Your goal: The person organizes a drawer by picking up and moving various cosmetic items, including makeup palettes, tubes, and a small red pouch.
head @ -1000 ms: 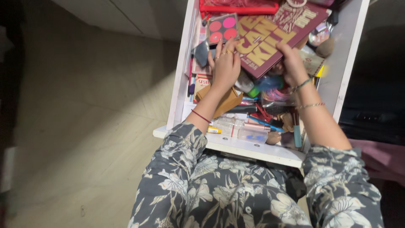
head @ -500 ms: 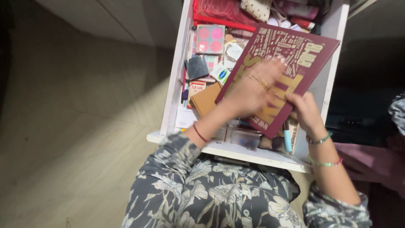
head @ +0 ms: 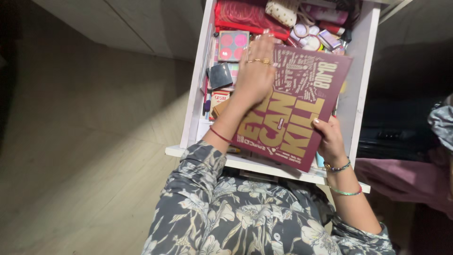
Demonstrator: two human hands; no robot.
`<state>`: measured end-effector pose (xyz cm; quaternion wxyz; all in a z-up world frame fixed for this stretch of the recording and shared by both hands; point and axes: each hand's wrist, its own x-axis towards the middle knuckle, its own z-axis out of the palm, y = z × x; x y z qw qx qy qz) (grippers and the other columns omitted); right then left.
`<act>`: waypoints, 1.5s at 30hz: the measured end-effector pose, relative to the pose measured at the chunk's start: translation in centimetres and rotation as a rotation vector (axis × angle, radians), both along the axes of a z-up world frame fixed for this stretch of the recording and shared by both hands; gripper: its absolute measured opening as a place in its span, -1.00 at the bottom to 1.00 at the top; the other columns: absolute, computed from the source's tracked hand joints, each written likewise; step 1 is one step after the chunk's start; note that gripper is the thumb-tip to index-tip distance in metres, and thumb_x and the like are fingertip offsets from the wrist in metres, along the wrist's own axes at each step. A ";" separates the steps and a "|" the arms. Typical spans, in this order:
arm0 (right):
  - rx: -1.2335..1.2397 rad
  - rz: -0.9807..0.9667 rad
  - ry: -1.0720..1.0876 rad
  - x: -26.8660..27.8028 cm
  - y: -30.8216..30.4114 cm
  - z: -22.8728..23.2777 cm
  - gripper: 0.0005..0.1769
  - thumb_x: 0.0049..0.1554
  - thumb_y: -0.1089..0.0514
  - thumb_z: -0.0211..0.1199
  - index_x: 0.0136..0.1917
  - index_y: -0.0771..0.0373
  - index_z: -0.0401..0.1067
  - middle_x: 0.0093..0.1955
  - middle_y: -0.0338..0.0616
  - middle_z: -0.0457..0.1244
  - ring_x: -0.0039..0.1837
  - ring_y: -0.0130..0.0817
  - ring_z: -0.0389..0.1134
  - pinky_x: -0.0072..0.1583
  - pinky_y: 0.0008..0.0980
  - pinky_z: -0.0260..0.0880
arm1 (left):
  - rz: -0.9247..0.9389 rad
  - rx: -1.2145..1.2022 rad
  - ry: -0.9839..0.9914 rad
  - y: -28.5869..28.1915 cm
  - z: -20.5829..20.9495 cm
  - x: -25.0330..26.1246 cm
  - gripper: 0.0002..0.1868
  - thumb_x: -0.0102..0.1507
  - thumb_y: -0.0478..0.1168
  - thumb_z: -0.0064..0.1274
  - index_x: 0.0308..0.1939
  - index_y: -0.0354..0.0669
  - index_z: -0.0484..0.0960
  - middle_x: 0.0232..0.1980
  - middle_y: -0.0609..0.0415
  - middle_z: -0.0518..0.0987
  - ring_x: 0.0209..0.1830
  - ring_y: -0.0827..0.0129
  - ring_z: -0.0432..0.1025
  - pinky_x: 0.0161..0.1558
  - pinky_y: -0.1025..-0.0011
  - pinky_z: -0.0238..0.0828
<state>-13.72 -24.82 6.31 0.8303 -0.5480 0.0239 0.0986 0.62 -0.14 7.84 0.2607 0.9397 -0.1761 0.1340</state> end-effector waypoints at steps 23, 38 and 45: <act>0.104 -0.088 0.068 1.2 0.6 -1.4 -0.57 0.40 0.10 -0.03 0.42 0.40 0.27 0.31 0.03 0.30 0.26 -0.24 0.40 0.26 -0.27 0.45 | 0.132 -0.456 0.102 1.1 -1.2 -0.8 -0.22 0.36 -0.18 -0.20 0.60 -0.23 -0.16 0.60 -0.29 0.10 0.38 -0.19 0.28 0.24 0.06 0.29; 0.484 -0.302 0.002 2.7 -1.1 -0.7 -0.45 0.43 -0.08 -0.22 0.52 0.25 0.20 0.46 -0.01 0.25 0.44 -0.11 0.31 0.44 -0.08 0.34 | -0.292 -1.220 0.756 1.1 -2.2 -6.5 -0.56 0.30 -0.19 0.20 0.16 -0.44 0.54 -0.03 0.06 0.67 -0.11 0.48 0.56 -0.06 0.46 0.54; 0.110 -0.151 0.086 2.6 2.1 -0.2 -0.51 0.29 0.20 0.17 0.44 0.37 0.23 0.34 0.03 0.28 0.29 -0.21 0.39 0.28 -0.15 0.47 | 0.060 -1.784 0.595 2.7 -4.8 -3.6 -0.53 0.44 -0.02 -0.02 0.12 -0.46 0.55 0.01 -0.04 0.66 -0.07 0.34 0.56 -0.04 0.35 0.54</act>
